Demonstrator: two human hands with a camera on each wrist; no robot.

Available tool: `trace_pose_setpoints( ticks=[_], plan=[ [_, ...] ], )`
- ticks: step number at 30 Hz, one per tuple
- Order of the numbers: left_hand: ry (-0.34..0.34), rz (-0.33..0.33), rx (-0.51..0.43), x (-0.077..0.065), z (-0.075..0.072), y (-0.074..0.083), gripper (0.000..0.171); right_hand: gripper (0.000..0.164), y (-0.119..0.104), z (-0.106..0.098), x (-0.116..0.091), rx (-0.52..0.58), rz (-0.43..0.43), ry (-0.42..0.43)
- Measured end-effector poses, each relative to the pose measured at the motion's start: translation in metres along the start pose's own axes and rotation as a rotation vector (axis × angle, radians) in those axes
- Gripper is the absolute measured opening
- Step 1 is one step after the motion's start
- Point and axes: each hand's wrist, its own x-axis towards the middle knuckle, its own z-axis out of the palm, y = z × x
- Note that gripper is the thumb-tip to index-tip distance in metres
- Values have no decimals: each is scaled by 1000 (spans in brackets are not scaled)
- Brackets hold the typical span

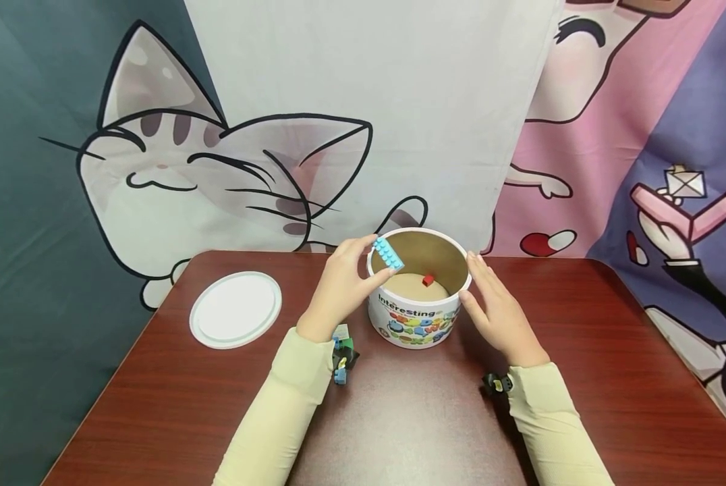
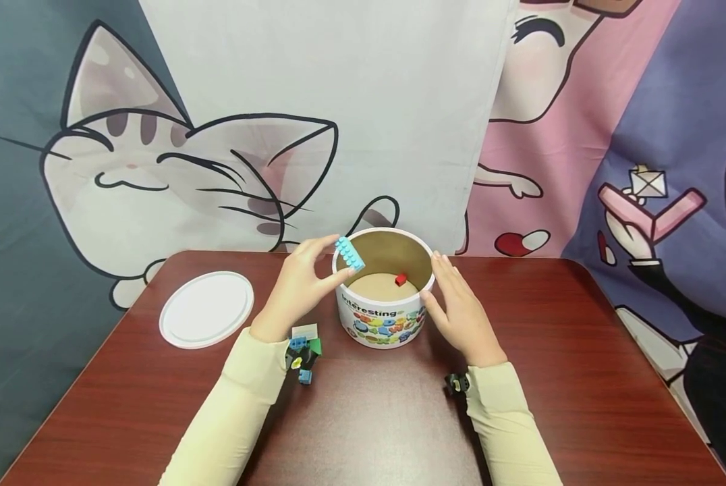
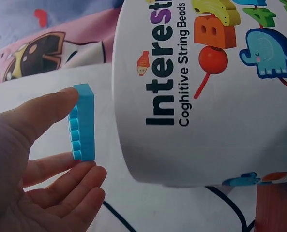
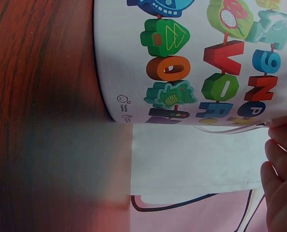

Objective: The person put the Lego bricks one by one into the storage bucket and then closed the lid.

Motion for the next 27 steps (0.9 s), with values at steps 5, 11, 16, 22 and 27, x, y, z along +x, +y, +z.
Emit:
trace_pose_setpoints(
  ticks=[5,11,16,22,27],
  plan=[
    [-105,-19,47,15,9,3,64,65,-1,-1,-1,0,11,-6],
    [-299,-19,153,36,23,5,65,65,-1,0,0,0,6,-1],
    [-399,6,264,47,34,4,64,65,0,3,-1,11,-7,6],
    [-295,66,228,43,35,1,48,65,-2,3,-1,9,0,3],
    [-105,117,157,32,25,-3,33,66,-2,1,0,11,18,-3]
  ],
)
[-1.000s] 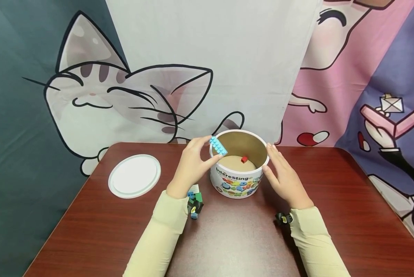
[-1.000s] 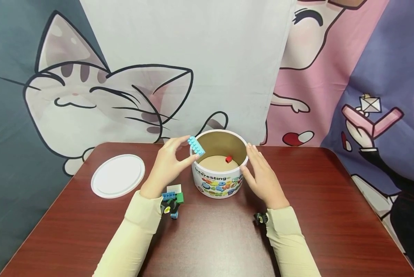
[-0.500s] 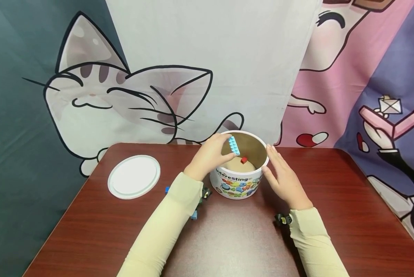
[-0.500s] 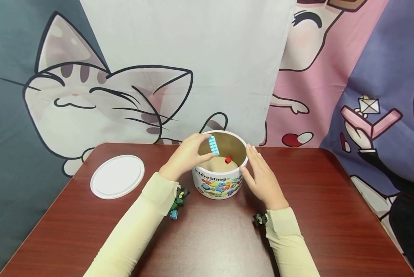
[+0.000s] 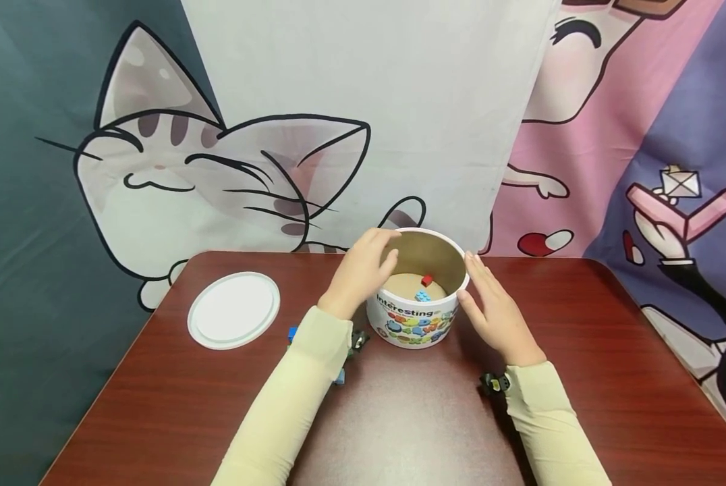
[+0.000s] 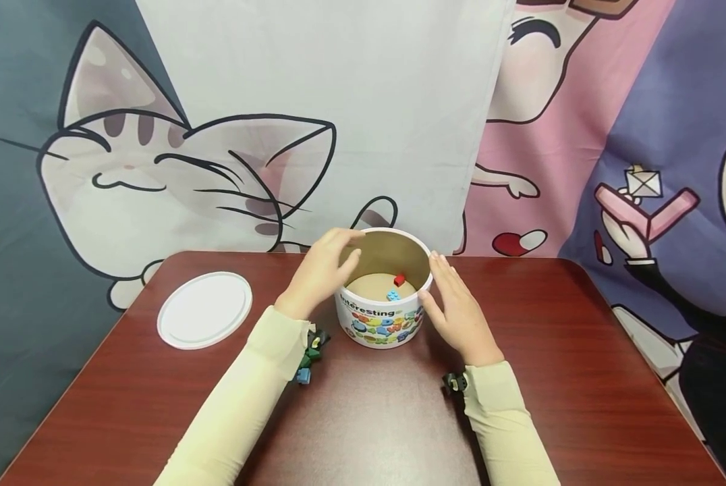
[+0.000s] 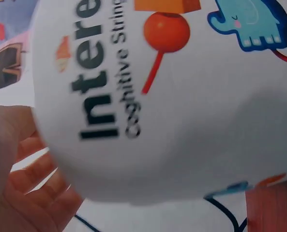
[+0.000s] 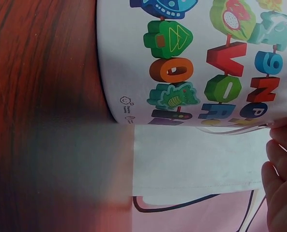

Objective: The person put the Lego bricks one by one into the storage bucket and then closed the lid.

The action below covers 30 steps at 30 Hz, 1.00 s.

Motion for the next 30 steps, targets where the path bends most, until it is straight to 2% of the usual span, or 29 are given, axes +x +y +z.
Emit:
trace_pose_setpoints(
  ticks=[3,5,9,13,19,24,30],
  plan=[
    [97,13,-28,-10,-7,-5,30,65,2,0,0,6,-5,3],
    [135,5,-44,-19,-11,-9,28,65,2,1,0,6,-7,5],
    [131,-57,-70,-35,-21,-17,25,65,2,1,-1,5,-10,6],
    [36,-131,-78,-49,-27,-27,25,65,2,1,-1,5,-6,11],
    [-179,-197,-81,-68,-27,-47,25,65,2,1,0,8,-4,4],
    [-324,-229,-73,-79,-20,-61,26,66,2,2,0,3,3,2],
    [-440,-296,-18,-88,-8,-73,19,65,2,1,-1,6,3,2]
  ],
)
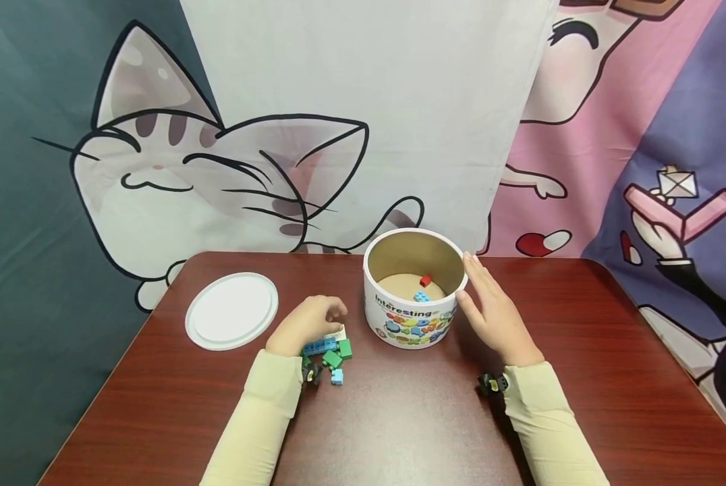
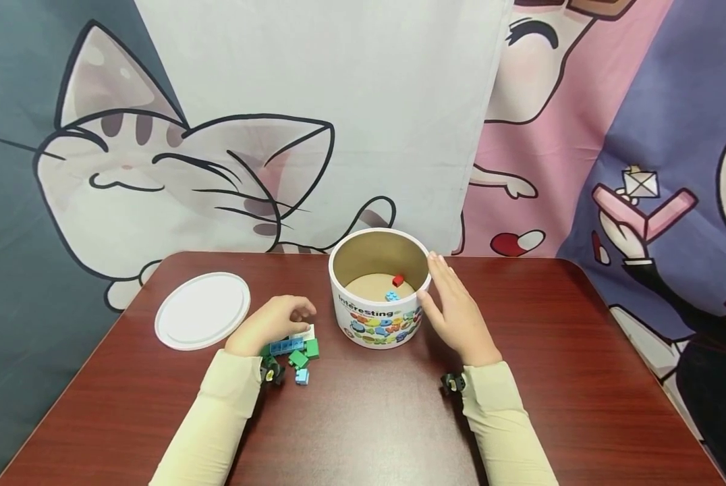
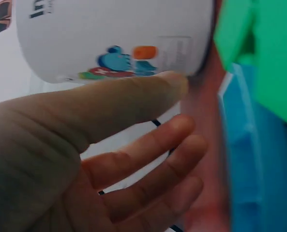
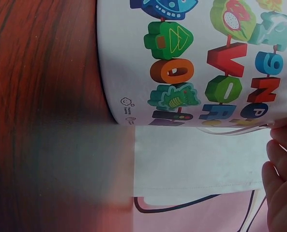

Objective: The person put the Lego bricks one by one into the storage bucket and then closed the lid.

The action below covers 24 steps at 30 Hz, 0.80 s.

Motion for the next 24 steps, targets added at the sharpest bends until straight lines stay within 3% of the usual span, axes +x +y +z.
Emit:
trace_pose_setpoints(
  ticks=[8,24],
  plan=[
    [-35,-92,64,2,11,-4,21,66,-1,-1,0,-1,4,-5],
    [-27,-84,104,6,15,-4,20,64,1,1,1,9,-27,20]
  ],
)
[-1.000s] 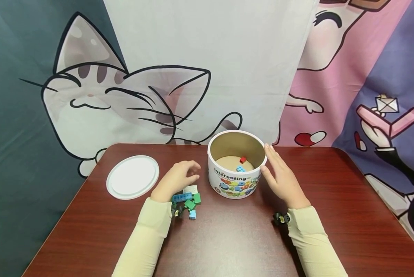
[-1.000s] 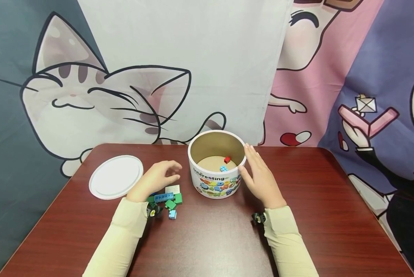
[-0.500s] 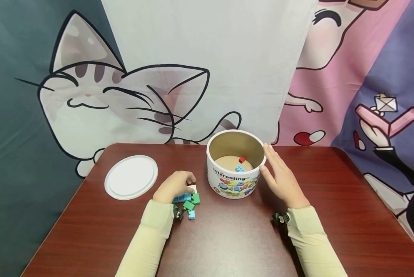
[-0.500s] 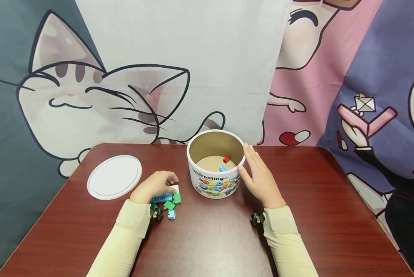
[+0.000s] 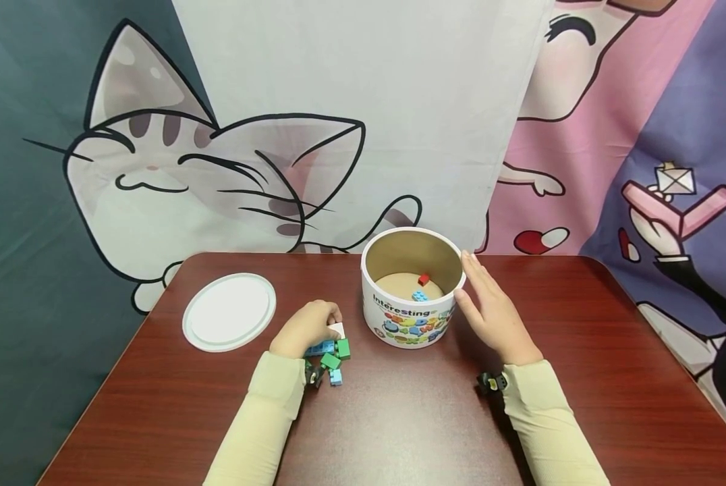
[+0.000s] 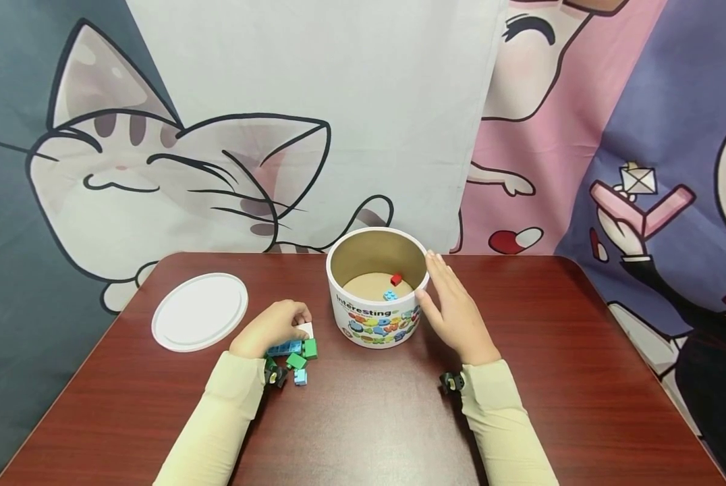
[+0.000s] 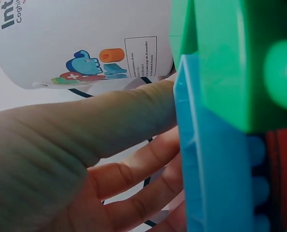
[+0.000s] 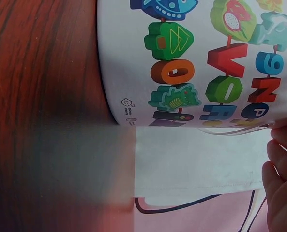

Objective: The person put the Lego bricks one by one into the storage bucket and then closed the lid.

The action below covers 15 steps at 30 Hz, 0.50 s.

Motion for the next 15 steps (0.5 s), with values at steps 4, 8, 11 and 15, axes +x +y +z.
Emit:
trace_pose_setpoints(
  ticks=[4,8,11,15],
  plan=[
    [6,9,5,0,0,0,20,64,0,0,0,2,-6,8],
    [10,-3,-34,-1,-1,0,18,64,0,1,-1,2,7,4],
    [17,-1,-89,-3,-2,0,17,65,0,0,-1,-5,17,-1],
    [40,52,-139,-3,-5,-2,15,66,0,0,-1,-6,22,-5]
  ],
)
